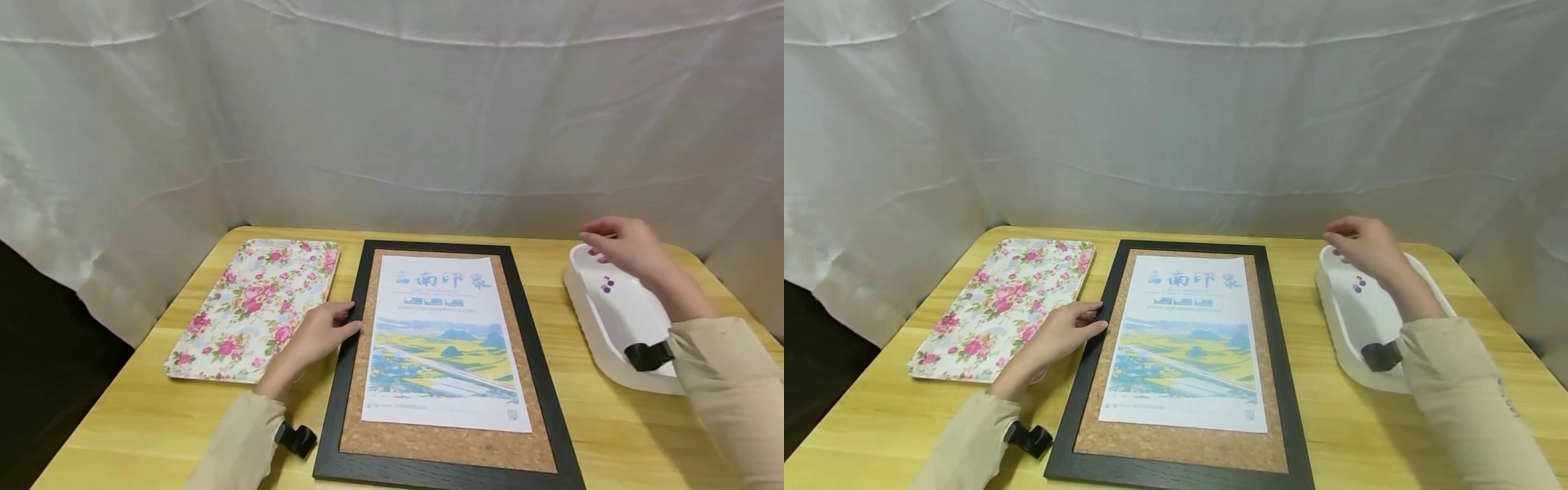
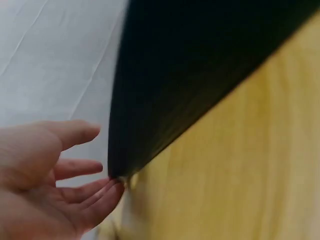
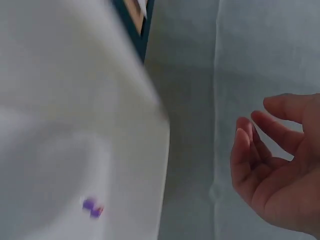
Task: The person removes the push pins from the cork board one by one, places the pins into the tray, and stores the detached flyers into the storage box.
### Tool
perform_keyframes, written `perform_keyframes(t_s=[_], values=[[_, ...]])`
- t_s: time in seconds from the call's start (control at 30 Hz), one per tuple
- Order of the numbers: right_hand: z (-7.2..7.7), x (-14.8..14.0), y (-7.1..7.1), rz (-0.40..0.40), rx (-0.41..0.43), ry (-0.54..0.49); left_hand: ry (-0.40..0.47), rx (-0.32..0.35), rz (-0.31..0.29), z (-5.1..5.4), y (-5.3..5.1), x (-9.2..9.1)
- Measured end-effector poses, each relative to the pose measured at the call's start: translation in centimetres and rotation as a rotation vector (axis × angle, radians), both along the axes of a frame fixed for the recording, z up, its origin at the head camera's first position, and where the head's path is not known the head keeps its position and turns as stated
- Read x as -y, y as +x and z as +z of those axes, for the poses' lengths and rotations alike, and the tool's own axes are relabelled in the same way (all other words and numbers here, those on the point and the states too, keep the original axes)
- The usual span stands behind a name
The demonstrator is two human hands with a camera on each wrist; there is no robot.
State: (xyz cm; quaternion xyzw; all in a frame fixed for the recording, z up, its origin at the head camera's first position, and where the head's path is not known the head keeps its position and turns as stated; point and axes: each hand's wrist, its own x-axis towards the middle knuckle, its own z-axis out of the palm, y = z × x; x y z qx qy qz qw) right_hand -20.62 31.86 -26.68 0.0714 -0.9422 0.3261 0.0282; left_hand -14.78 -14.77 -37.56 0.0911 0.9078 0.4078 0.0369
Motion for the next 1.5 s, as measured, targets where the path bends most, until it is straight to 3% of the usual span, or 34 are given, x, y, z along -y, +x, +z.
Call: perform_keyframes(t_s=[0.13,0.23,0.33,0.43,0.53,0.63,0.83,1.03,1.1,1.33,1.4,1.5], values=[[-0.4,3.5,0.7,0.077,0.02,-0.058,0.008,-0.024,0.027,1.0,0.9,-0.2],[-1.2,5.9,0.9,0.132,0.05,-0.08,0.037,0.029,0.017,1.9,1.9,-0.4],[-2.2,8.0,0.8,0.176,0.092,-0.053,0.043,0.088,-0.044,2.8,3.0,-0.6],[-3.0,9.4,0.4,0.187,0.097,0.047,0.045,0.115,-0.14,3.4,3.6,-1.0],[-3.7,10.1,-0.4,0.177,0.084,0.16,0.085,0.168,-0.21,3.7,3.8,-1.4],[-4.3,10.6,-1.4,0.174,0.097,0.196,0.134,0.225,-0.236,3.8,3.8,-1.7],[-5.8,11.2,-3.1,0.12,0.165,0.149,0.181,0.295,-0.202,3.1,4.1,-2.3],[-6.7,11.0,-4.0,0.023,0.257,-0.052,0.23,0.352,-0.145,2.9,4.1,-2.9],[-6.9,11.0,-4.2,0.007,0.279,-0.116,0.29,0.374,-0.122,2.8,3.9,-2.9],[-7.6,10.6,-4.3,-0.021,0.33,-0.223,0.641,0.463,-0.084,2.3,3.5,-2.6],[-7.8,10.6,-4.2,-0.018,0.322,-0.245,0.683,0.514,-0.093,2.2,3.6,-2.5],[-7.8,10.6,-4.1,-0.022,0.305,-0.272,0.671,0.561,-0.114,2.0,3.8,-2.2]])
